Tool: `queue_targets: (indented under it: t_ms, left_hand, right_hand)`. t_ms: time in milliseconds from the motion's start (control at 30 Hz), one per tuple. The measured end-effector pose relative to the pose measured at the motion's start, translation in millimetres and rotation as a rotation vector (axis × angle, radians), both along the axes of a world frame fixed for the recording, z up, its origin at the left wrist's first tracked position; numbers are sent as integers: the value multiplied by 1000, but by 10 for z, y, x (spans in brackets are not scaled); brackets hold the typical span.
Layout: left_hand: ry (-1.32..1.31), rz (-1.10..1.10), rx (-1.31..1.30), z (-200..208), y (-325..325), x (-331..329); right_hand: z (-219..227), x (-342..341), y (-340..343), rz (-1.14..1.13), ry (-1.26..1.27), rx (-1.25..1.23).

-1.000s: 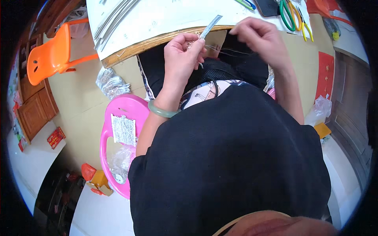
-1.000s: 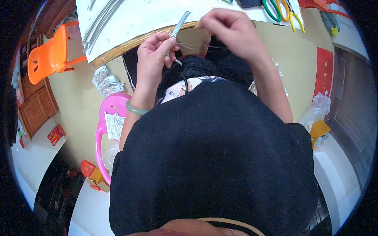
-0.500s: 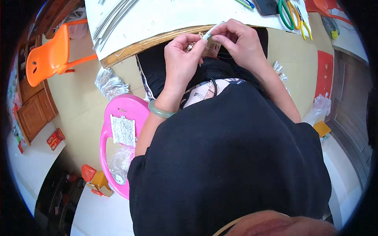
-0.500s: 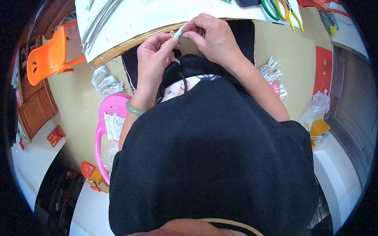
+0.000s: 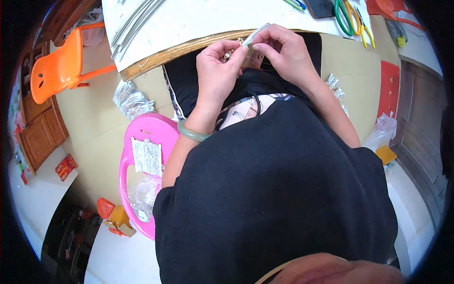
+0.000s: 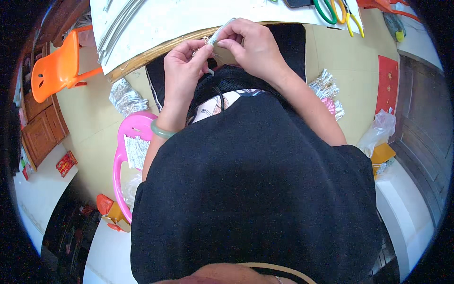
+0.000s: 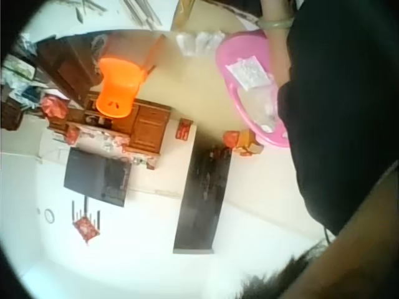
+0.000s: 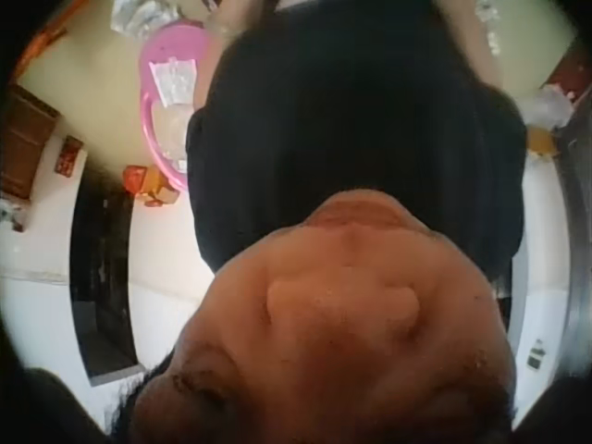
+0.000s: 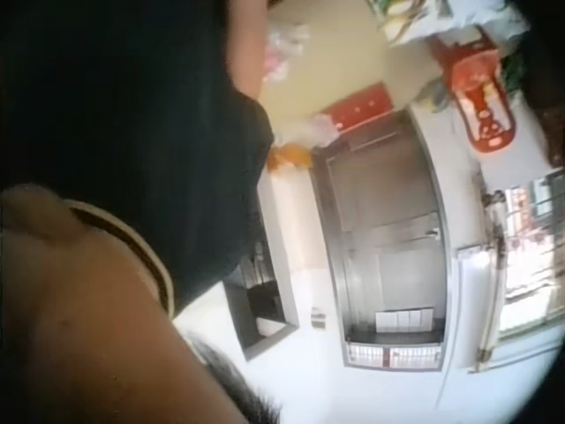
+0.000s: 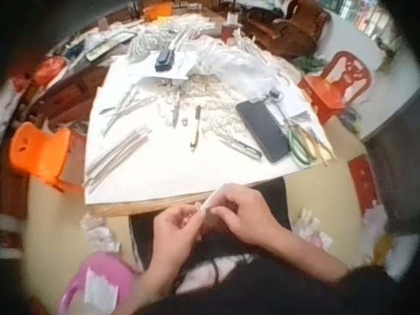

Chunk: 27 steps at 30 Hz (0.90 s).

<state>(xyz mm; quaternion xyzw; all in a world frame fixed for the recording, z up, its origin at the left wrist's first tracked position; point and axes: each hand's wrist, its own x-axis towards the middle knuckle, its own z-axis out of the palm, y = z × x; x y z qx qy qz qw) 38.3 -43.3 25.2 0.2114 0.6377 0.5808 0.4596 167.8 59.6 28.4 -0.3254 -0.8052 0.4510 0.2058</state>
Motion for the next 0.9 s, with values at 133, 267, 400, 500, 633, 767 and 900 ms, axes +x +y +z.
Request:
queue_targets:
  t_ms: [133, 267, 400, 500, 633, 767, 900]
  left_hand:
    - [19, 4, 24, -65, -5, 18]
    - [88, -27, 23, -102, -14, 14]
    - [13, 13, 34, -70, -15, -4]
    - [30, 14, 22, -35, -10, 10]
    - [2, 19, 47, -66, -8, 13]
    - [-27, 9, 41, -68, -11, -2]
    - [-34, 3, 48, -58, -18, -6]
  right_hand:
    - [-130, 21, 36, 46, 54, -266]
    - [-142, 1, 59, 110, 24, -456]
    - [-156, 34, 81, -1, 150, -283]
    - [-79, 39, 59, -28, 68, -174]
    - [-24, 9, -10, -61, -17, -27]
    - [-44, -8, -41, -44, 6, -24]
    - [-109, -7, -26, -44, 16, -129]
